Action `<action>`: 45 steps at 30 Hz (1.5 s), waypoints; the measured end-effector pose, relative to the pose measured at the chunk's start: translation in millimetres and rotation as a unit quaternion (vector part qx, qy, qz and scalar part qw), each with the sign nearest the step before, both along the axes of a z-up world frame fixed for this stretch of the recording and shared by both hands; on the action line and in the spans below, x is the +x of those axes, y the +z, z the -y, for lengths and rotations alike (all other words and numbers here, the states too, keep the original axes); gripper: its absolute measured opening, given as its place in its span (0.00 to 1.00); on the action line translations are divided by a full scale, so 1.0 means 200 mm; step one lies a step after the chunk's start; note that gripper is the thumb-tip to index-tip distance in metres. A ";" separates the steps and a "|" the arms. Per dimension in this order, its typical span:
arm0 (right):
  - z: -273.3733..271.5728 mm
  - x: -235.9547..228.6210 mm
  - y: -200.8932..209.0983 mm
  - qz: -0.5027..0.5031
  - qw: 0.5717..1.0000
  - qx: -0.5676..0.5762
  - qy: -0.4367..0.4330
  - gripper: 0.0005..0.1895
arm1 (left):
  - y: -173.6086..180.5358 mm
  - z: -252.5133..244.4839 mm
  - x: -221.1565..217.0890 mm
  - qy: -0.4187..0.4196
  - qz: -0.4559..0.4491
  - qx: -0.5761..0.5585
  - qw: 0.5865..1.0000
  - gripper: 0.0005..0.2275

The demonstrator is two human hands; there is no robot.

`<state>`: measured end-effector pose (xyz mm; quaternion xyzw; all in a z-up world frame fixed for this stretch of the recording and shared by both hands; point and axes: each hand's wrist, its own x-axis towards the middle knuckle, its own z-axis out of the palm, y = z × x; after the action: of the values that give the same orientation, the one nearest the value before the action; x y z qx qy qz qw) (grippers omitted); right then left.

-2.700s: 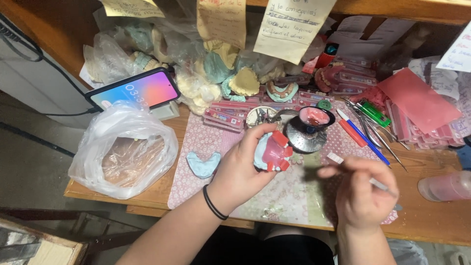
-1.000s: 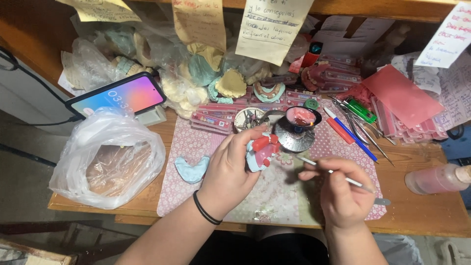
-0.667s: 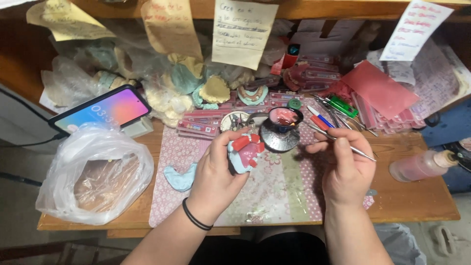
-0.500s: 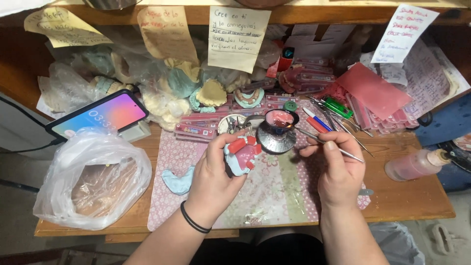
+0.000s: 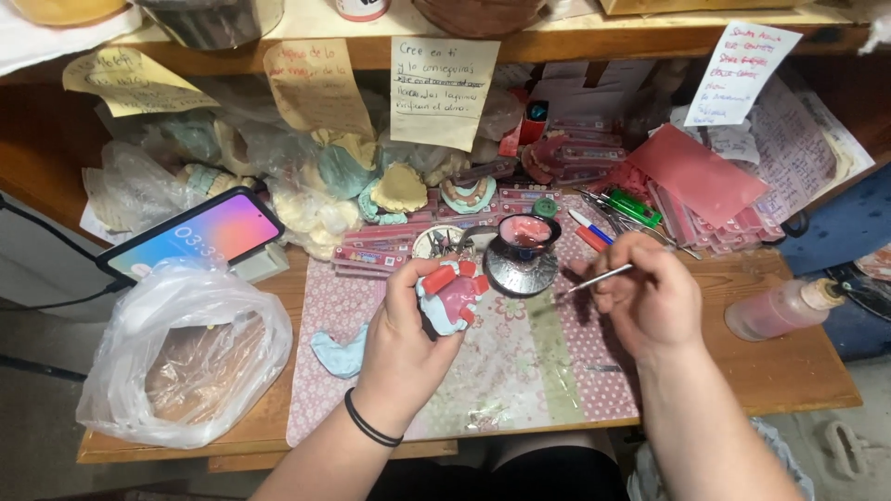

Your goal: The person holds a pink and blue dental mold in their left hand and uses a small brush in their right hand to apply a pink substance from a small container onto the mold's surface. The person carefully coats the inner area of the mold while seated at a cluttered workbench.

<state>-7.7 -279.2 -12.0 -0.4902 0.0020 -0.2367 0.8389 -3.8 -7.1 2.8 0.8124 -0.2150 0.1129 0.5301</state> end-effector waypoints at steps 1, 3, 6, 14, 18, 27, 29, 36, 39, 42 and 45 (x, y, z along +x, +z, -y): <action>-0.01 0.02 0.02 -0.015 0.999 -0.011 0.047 0.12 | 0.01 0.00 0.00 -0.003 -0.004 -0.006 1.000 0.30; 0.00 0.09 -0.01 -0.031 0.995 -0.023 0.093 0.12 | 0.02 0.00 -0.01 -0.006 -0.009 -0.013 1.000 0.29; 0.08 0.21 -0.15 -0.035 0.986 -0.013 0.165 0.12 | 0.02 -0.01 -0.01 -0.004 -0.006 -0.017 1.000 0.30; 0.00 0.01 -0.05 0.003 0.986 -0.012 0.166 0.14 | -0.03 -0.02 0.00 -0.008 -0.022 -0.030 0.999 0.29; -0.08 -0.20 0.00 0.022 0.986 0.006 0.166 0.13 | 0.03 -0.02 -0.02 -0.015 -0.034 -0.037 0.999 0.31; -0.09 -0.31 -0.12 0.033 0.993 0.013 0.113 0.11 | 0.02 -0.01 -0.02 -0.038 -0.075 -0.078 0.993 0.30; -0.05 -0.30 -0.17 -0.002 0.999 0.033 0.020 0.11 | 0.01 -0.01 -0.02 -0.041 -0.102 -0.098 0.989 0.32; -0.15 -0.21 -0.25 -0.062 0.995 -0.002 -0.083 0.11 | 0.00 -0.01 0.00 -0.063 -0.133 -0.150 0.978 0.34; -0.23 -0.20 -0.24 -0.065 0.992 -0.044 -0.101 0.13 | 0.00 -0.02 0.00 -0.074 -0.099 -0.127 0.984 0.33; -0.26 -0.22 -0.22 -0.052 0.992 -0.042 -0.106 0.15 | 0.03 -0.02 -0.01 -0.077 -0.081 -0.116 0.987 0.31; -0.27 -0.25 -0.16 -0.100 0.989 -0.024 -0.109 0.15 | 0.03 -0.02 -0.01 -0.082 -0.030 -0.047 0.995 0.27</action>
<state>-56.9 -224.3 -44.4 -0.5281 0.1336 -0.2761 0.7919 -5.1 -2.4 9.5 0.7692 -0.2592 0.0544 0.5816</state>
